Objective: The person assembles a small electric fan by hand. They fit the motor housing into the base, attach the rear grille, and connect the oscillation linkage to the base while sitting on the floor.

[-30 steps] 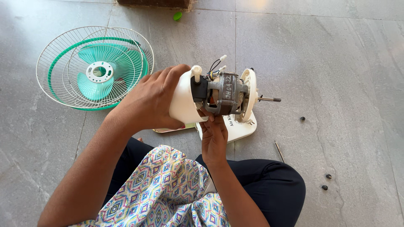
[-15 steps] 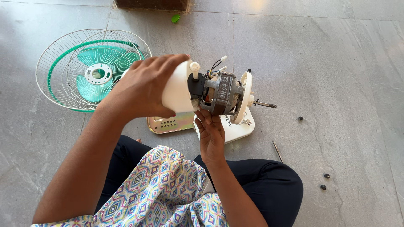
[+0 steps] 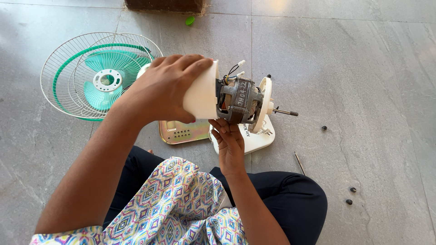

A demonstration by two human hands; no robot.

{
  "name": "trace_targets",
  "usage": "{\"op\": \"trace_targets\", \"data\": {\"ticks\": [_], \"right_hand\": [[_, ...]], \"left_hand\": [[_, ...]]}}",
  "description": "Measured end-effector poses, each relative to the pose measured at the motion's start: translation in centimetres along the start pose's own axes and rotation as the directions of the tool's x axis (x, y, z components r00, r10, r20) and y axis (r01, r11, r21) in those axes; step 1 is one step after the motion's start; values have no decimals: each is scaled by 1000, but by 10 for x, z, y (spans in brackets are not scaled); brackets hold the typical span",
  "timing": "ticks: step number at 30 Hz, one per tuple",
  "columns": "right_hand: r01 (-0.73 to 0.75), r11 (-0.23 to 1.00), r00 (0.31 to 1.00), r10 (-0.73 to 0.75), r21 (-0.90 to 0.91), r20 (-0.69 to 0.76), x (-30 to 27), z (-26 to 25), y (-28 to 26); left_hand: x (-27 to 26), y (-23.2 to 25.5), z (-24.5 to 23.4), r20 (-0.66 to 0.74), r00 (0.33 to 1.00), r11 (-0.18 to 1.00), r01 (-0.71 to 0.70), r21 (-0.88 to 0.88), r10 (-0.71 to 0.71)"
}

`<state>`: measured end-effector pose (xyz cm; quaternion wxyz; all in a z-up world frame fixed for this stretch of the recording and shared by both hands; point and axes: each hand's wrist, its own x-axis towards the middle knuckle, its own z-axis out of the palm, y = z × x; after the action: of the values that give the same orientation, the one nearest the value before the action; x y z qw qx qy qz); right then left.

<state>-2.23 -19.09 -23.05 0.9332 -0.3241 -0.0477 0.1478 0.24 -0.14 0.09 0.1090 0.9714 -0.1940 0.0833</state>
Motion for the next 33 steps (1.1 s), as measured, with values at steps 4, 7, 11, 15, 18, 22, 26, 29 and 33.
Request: {"op": "trace_targets", "data": {"ticks": [4, 7, 11, 15, 18, 22, 26, 29, 33], "right_hand": [[-19, 1000, 1000, 20, -21, 8, 2, -5, -3], [-8, 997, 999, 10, -78, 31, 2, -7, -4], [41, 995, 991, -29, -90, 130, 0, -1, -8], [-34, 994, 994, 44, -106, 97, 1, 4, -14], [-53, 987, 993, 67, -150, 95, 3, 3, -19], [-56, 977, 989, 82, -204, 121, 5, -2, -23], [-54, 969, 985, 91, -240, 146, 6, -6, -25], [-76, 981, 984, 103, -181, 145, 5, -9, -26], [-104, 992, 976, 115, -65, 186, 5, -12, -26]], "left_hand": [[17, 6, 3, 111, 993, 1000, 26, -4, -25], [22, 9, 6, 143, 989, 998, 17, 58, -26], [23, 12, 14, 112, 994, 994, 4, 113, -17], [27, 13, 17, 73, 996, 993, -54, 105, 46], [33, 16, 16, 163, 984, 987, -94, 129, 72], [38, 19, 13, 218, 974, 984, -101, 149, 67], [38, 21, 16, 220, 975, 980, -68, 189, 25], [37, 23, 18, 229, 973, 964, -26, 265, -37], [32, 27, 18, 268, 955, 946, 40, 322, -131]]}}
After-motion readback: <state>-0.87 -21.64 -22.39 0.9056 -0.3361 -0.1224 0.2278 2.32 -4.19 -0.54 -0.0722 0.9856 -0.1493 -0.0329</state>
